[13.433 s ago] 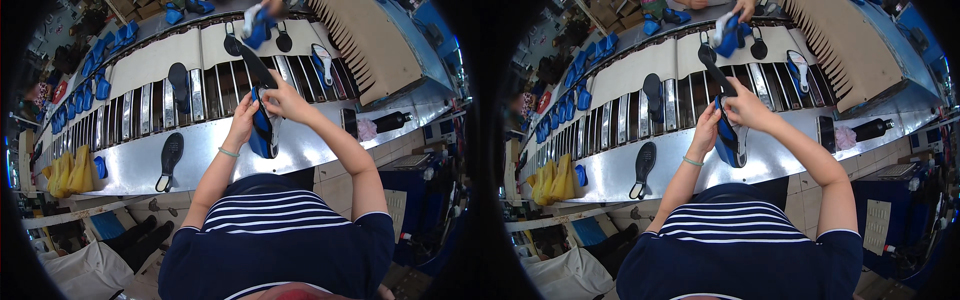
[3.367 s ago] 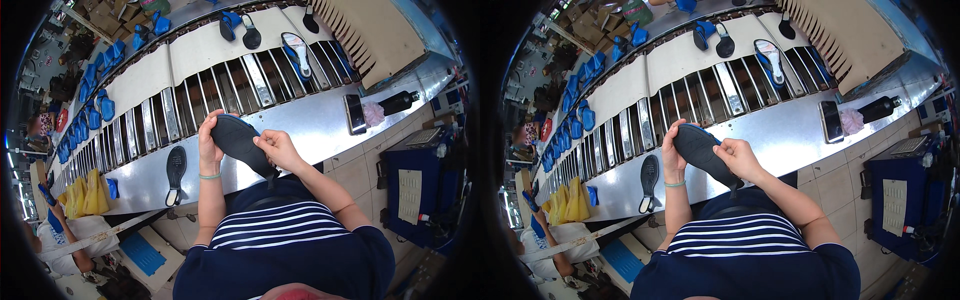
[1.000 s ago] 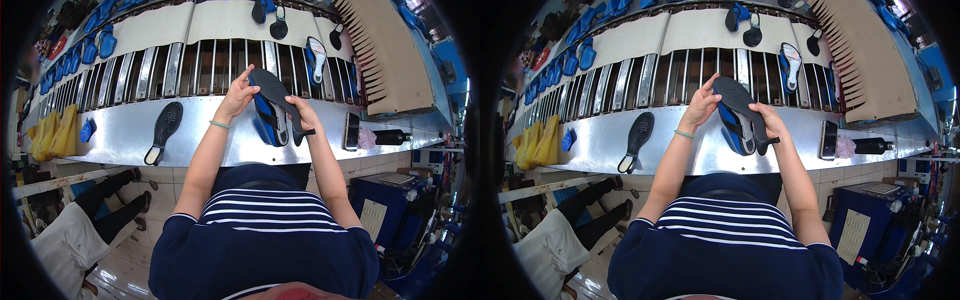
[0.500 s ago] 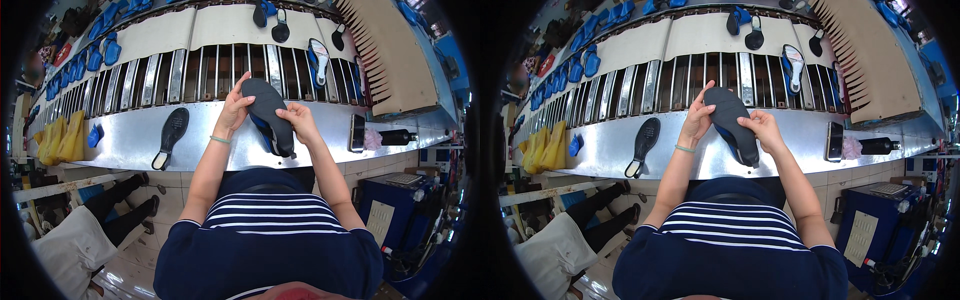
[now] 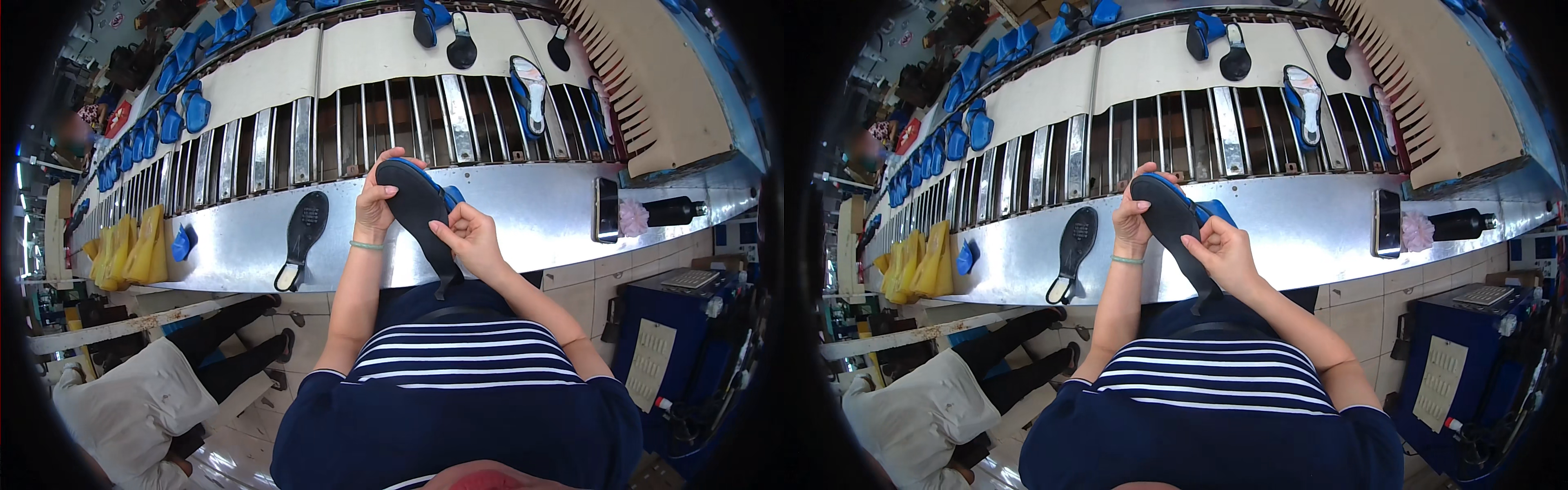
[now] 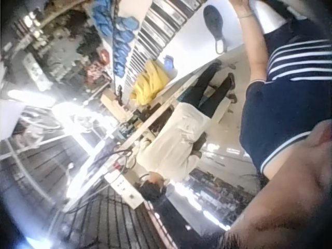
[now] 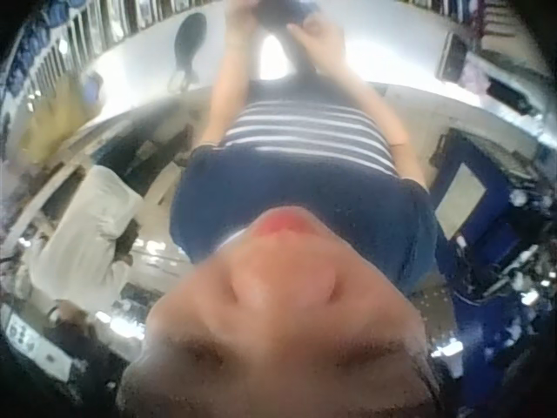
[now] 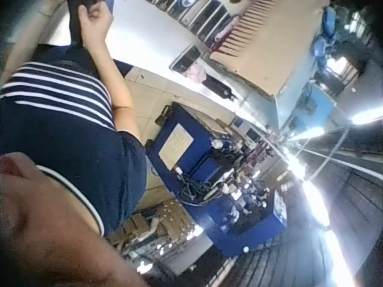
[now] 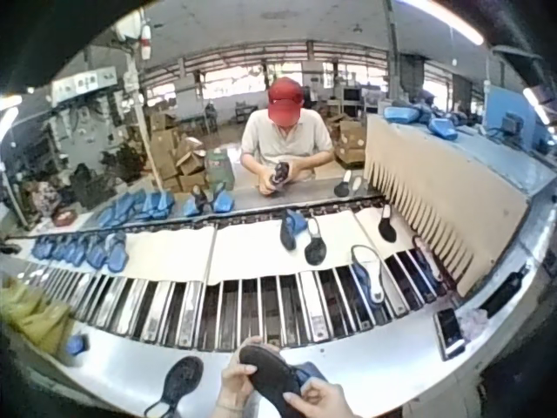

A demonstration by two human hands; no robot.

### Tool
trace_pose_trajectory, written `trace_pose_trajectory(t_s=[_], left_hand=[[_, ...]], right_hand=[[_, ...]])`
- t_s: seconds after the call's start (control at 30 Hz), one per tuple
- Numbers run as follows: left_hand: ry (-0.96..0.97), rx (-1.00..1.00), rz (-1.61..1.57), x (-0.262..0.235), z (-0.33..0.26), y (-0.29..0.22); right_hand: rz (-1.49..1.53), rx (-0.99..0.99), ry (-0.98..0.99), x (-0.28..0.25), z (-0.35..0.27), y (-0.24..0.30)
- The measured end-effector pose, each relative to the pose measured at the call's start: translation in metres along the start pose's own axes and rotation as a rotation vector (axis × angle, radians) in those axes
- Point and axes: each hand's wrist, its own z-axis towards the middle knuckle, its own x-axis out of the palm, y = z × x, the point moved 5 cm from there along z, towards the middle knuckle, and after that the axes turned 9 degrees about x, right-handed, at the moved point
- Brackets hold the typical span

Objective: Assembling shoe components on a factory conveyor belt.

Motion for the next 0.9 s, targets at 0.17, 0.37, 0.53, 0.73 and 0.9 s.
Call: trace_pose_trajectory(t_s=[0.17,0.37,0.53,0.73,0.9], left_hand=[[0.048,0.008,0.148,0.010,0.004,-0.004],[-0.090,0.037,0.460,0.017,0.002,-0.019],[-0.106,-0.021,0.563,0.029,0.001,-0.019],[-0.110,0.062,0.722,0.033,0.006,-0.013],[-0.133,0.063,0.780,0.043,0.009,-0.010]], right_hand=[[-0.038,-0.069,-0.026,-0.001,0.001,-0.006],[0.011,-0.084,-0.067,-0.004,0.008,-0.004],[-0.035,-0.108,-0.070,-0.006,0.008,-0.016],[-0.052,-0.115,-0.064,-0.005,0.005,-0.012],[-0.042,-0.129,-0.064,-0.008,0.005,-0.013]])
